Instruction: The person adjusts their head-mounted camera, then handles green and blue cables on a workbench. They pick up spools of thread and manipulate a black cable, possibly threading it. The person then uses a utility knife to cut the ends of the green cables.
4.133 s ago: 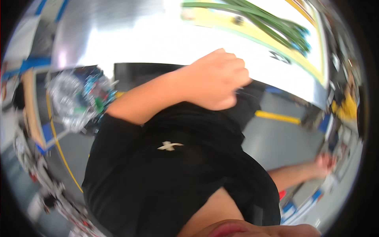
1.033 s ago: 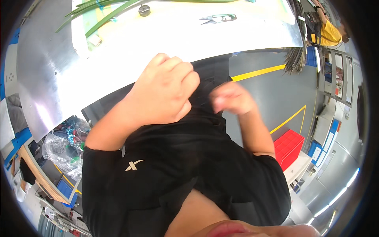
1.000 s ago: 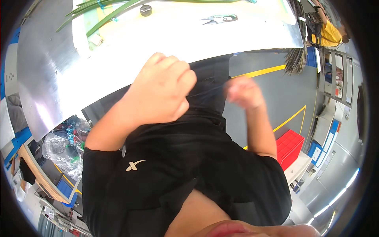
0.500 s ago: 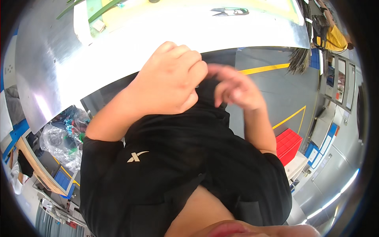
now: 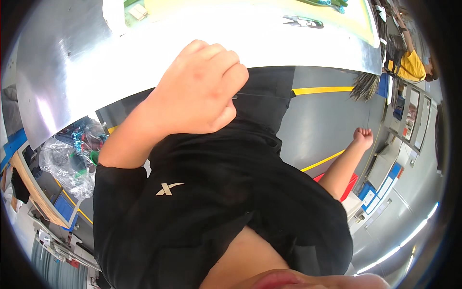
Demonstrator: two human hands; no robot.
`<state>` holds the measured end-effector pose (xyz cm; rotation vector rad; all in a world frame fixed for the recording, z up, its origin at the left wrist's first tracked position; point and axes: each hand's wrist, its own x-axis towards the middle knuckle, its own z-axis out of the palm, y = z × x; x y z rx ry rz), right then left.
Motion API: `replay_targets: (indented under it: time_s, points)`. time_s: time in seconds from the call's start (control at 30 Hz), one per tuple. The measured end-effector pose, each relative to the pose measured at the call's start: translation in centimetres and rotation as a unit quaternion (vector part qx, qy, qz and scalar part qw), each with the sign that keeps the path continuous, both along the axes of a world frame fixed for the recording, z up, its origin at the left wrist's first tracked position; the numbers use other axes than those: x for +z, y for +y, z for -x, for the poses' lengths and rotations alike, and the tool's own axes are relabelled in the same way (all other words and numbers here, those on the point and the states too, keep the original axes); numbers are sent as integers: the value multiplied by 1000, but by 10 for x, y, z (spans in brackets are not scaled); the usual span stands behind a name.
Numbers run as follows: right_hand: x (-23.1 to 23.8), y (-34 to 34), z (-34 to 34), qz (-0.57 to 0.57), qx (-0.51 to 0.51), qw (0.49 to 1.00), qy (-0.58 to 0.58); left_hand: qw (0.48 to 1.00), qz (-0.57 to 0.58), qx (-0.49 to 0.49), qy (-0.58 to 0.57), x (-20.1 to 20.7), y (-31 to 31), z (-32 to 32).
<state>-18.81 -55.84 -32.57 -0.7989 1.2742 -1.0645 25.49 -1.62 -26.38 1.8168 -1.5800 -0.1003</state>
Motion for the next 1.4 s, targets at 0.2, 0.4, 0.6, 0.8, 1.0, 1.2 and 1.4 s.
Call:
replay_targets:
  time_s: [0.2,0.4,0.6,0.8,1.0,1.2,1.4]
  points:
    - [10,246,-214,-43,557,827,-59,1000,-6,-29,-2,1,-16,11]
    - [34,323,-251,-43,726,675,-129,1000,3,-18,23,14,-14,10]
    - [-27,44,-62,-22,47,999,18,999,13,24,24,5,1,-4]
    - [24,4,-11,64,19,992,-109,999,18,21,27,4,-3,-2]
    - [31,312,-248,-58,633,766,-94,999,11,-23,30,8,-21,11]
    - [12,297,-223,-60,599,781,-166,999,-28,5,26,13,-8,6]
    - [-40,-11,17,-98,-206,964,133,999,-21,27,36,12,7,-6]
